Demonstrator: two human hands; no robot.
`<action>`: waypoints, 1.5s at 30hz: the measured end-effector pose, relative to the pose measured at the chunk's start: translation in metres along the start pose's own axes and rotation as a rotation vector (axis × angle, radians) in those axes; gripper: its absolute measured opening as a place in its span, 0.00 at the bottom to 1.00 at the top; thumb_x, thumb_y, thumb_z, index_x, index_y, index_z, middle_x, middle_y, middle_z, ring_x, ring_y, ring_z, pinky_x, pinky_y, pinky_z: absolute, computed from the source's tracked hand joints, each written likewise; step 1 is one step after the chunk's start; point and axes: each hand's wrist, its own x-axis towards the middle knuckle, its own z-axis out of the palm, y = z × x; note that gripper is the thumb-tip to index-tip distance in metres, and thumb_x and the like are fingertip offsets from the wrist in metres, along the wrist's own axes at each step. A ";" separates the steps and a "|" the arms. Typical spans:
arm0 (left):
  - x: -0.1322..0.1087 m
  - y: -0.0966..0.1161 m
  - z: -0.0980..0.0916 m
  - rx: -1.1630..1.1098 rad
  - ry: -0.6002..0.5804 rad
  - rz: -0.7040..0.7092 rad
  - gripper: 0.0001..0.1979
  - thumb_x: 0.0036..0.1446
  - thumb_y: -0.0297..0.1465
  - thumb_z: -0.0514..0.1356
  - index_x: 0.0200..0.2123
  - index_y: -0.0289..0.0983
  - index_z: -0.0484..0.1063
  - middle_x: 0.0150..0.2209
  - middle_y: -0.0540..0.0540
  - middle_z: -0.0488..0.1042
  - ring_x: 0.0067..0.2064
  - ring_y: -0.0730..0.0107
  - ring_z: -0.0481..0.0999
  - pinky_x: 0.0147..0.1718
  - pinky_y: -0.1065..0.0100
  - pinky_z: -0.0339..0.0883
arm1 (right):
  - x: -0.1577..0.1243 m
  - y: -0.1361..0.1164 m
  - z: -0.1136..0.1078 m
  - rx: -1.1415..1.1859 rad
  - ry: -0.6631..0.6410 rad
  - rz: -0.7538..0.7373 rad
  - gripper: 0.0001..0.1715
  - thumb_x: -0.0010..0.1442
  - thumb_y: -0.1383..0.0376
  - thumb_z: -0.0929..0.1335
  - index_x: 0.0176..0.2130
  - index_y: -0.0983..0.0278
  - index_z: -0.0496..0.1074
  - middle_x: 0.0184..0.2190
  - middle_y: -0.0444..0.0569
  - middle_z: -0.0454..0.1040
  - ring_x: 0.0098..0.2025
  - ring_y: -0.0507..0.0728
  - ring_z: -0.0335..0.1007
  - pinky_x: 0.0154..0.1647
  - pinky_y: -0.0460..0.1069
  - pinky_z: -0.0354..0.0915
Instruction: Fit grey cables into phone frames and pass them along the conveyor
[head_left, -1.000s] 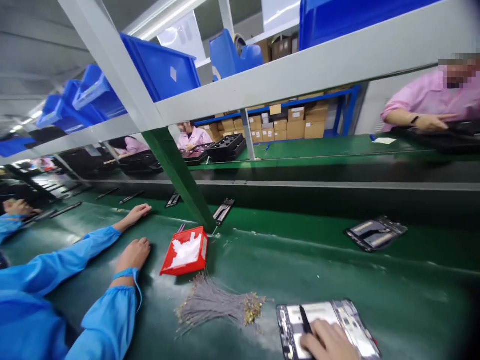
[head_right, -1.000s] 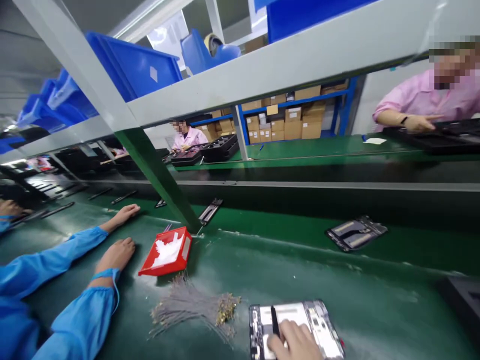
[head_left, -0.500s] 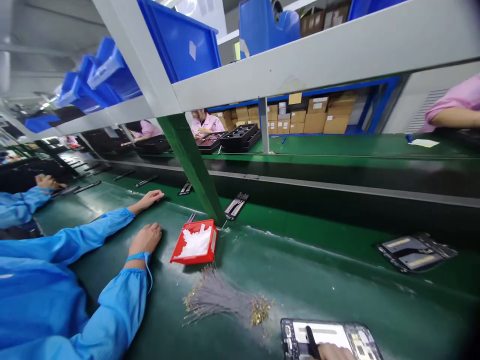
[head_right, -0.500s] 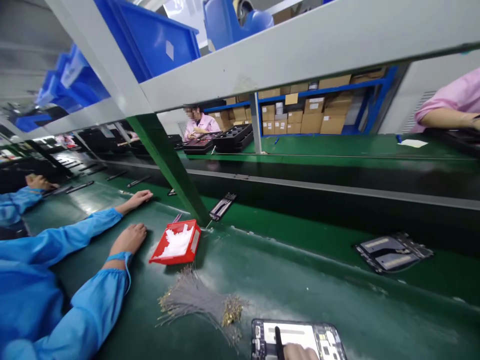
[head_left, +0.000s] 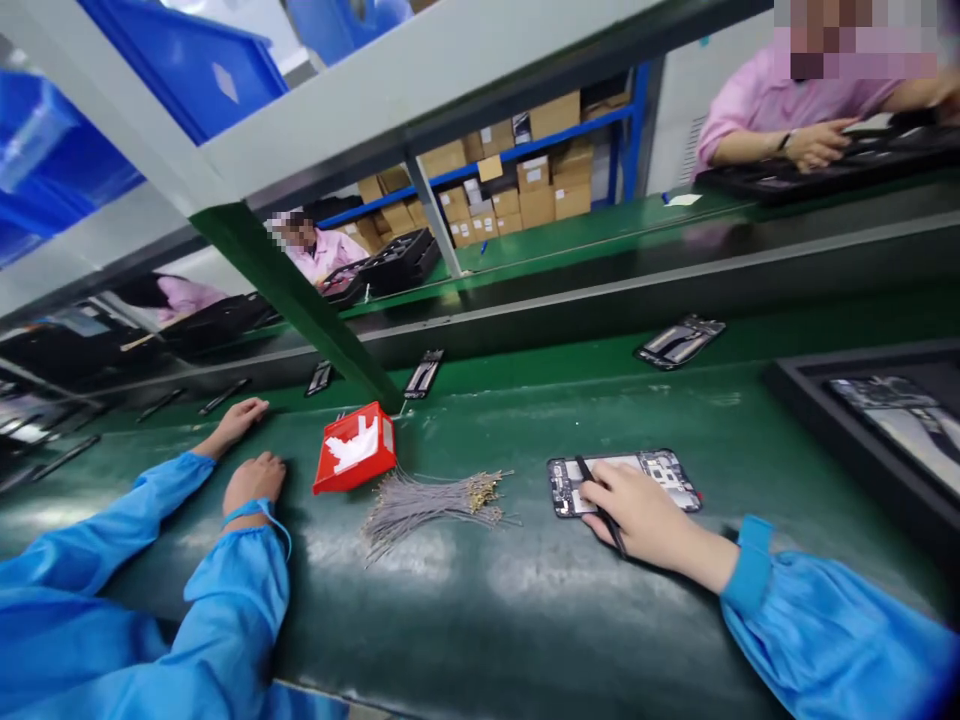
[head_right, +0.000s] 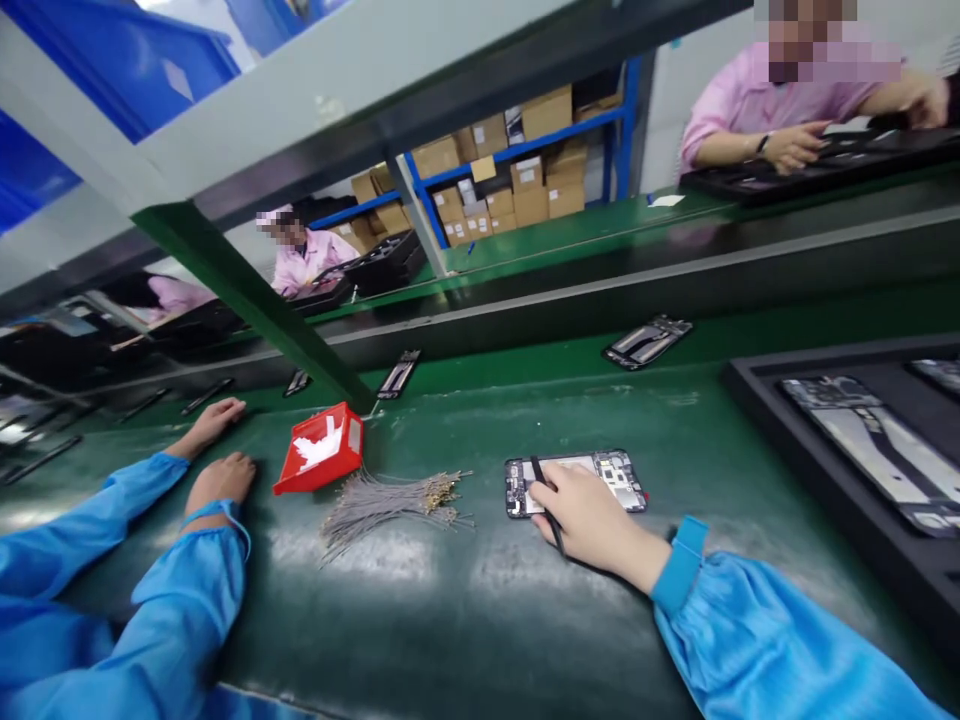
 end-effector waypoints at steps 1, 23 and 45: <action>0.002 0.012 -0.006 -0.008 0.024 0.042 0.16 0.59 0.35 0.54 0.48 0.34 0.63 0.47 0.43 0.66 0.44 0.65 0.69 0.42 0.58 0.67 | 0.001 0.000 0.000 -0.001 0.011 -0.011 0.09 0.57 0.61 0.61 0.34 0.62 0.67 0.33 0.50 0.63 0.33 0.56 0.59 0.33 0.50 0.54; 0.027 0.270 -0.027 -0.143 0.171 0.583 0.06 0.58 0.27 0.49 0.32 0.37 0.65 0.33 0.48 0.66 0.34 0.68 0.64 0.34 0.66 0.60 | 0.010 0.035 -0.008 0.083 0.136 -0.097 0.08 0.57 0.65 0.62 0.30 0.63 0.68 0.31 0.49 0.63 0.33 0.55 0.56 0.34 0.49 0.54; 0.035 0.256 -0.046 -0.612 -0.044 0.541 0.05 0.58 0.26 0.46 0.31 0.38 0.59 0.29 0.51 0.65 0.31 0.72 0.65 0.31 0.71 0.59 | 0.017 0.033 -0.020 0.128 0.051 0.073 0.11 0.56 0.61 0.62 0.39 0.64 0.67 0.35 0.51 0.65 0.31 0.54 0.63 0.32 0.49 0.58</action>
